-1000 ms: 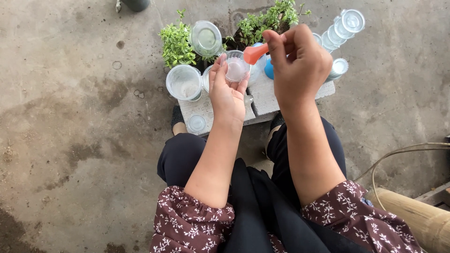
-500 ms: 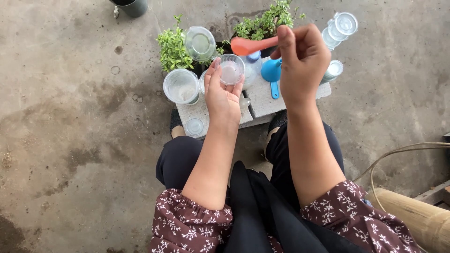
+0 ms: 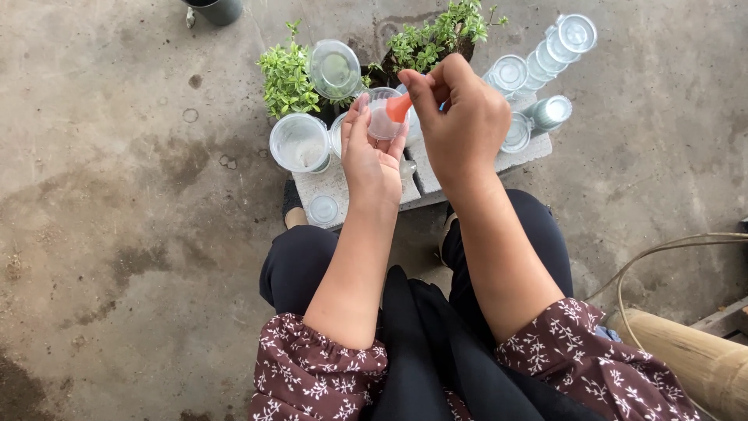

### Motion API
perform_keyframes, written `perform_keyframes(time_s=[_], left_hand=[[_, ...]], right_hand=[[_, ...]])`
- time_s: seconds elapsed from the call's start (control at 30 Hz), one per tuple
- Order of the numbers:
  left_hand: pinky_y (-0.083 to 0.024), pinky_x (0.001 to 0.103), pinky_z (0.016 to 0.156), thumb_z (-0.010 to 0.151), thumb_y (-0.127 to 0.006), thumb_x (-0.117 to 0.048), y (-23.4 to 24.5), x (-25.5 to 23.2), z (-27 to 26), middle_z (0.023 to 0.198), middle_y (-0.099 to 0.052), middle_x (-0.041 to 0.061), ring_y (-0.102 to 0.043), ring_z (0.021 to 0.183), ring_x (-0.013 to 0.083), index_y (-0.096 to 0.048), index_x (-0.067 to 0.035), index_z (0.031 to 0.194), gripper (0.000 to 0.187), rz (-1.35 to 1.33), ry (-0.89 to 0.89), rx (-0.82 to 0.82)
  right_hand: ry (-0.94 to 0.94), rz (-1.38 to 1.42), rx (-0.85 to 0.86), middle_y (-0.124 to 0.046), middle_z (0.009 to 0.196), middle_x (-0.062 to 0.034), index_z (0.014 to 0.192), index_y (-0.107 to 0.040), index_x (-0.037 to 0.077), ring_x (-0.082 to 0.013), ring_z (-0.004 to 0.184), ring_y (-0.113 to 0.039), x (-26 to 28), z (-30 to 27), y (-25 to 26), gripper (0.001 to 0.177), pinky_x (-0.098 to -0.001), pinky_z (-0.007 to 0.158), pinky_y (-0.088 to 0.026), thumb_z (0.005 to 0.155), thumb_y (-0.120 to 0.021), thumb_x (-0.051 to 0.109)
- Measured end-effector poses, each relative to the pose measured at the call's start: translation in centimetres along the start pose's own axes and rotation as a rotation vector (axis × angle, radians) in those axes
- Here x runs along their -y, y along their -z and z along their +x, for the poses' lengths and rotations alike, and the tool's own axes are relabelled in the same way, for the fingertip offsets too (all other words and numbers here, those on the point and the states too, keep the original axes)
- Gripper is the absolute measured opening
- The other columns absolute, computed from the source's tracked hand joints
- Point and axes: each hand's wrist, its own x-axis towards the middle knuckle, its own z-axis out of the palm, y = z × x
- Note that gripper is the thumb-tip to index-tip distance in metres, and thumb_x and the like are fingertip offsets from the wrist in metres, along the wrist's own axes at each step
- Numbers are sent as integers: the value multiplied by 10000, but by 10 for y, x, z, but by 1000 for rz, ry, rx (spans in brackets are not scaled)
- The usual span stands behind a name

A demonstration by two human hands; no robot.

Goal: Spooning a white powdery substance into small plastic cups in a nursery setting.

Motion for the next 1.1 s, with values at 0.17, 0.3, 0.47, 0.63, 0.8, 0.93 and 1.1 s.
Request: perform_keyframes(time_s=[0.17,0.3,0.47,0.63,0.8,0.93,1.1], left_hand=[[-567,456,973,935,-624,-168,3,2,4,1221,-664,67,-662,1083,258,-675,-193,1147,219,12,-1,10],[-563,448,971,934,-632,-184,5,3,5,1200,-675,69,-667,1085,261,-677,-208,1139,211,24,1,21],[-565,452,976,934,-630,-174,5,3,6,1222,-663,84,-660,1093,266,-673,-198,1153,225,9,6,19],[-552,444,988,919,-643,-187,5,3,6,1276,-653,60,-662,1110,259,-660,-199,1187,269,-1,5,28],[-562,451,963,953,-602,-171,3,2,7,1230,-663,86,-655,1080,255,-652,-183,1168,221,2,3,17],[-564,469,951,961,-593,-159,2,-7,5,1317,-626,140,-624,1153,323,-644,-203,1156,206,5,-23,30],[-611,435,880,977,-557,-157,3,-28,-2,1292,-627,217,-644,1113,351,-610,-132,1229,259,29,-71,28]], right_hand=[[15,-1,-23,-541,640,82,806,-532,158,-119,532,-441,2,3,7,417,-308,529,-353,1067,-707,432],[6,14,-52,-558,640,78,814,-529,151,-116,537,-456,-1,5,12,418,-309,558,-381,1072,-710,426],[-10,118,-96,-505,619,58,800,-519,127,-97,549,-392,0,9,16,415,-290,538,-319,1069,-762,328],[-97,367,-102,-467,635,33,810,-518,94,-86,592,-361,3,12,20,386,-267,552,-302,1067,-758,255],[-114,287,38,-579,617,51,811,-525,118,-63,555,-454,-2,11,21,365,-260,543,-362,1081,-731,249],[-210,510,-20,-571,638,-9,861,-552,93,-80,595,-563,-17,13,28,329,-231,572,-408,1085,-656,310],[-281,556,22,-599,693,-41,875,-546,80,-126,634,-645,-41,-1,24,279,-248,576,-483,1080,-628,251]])
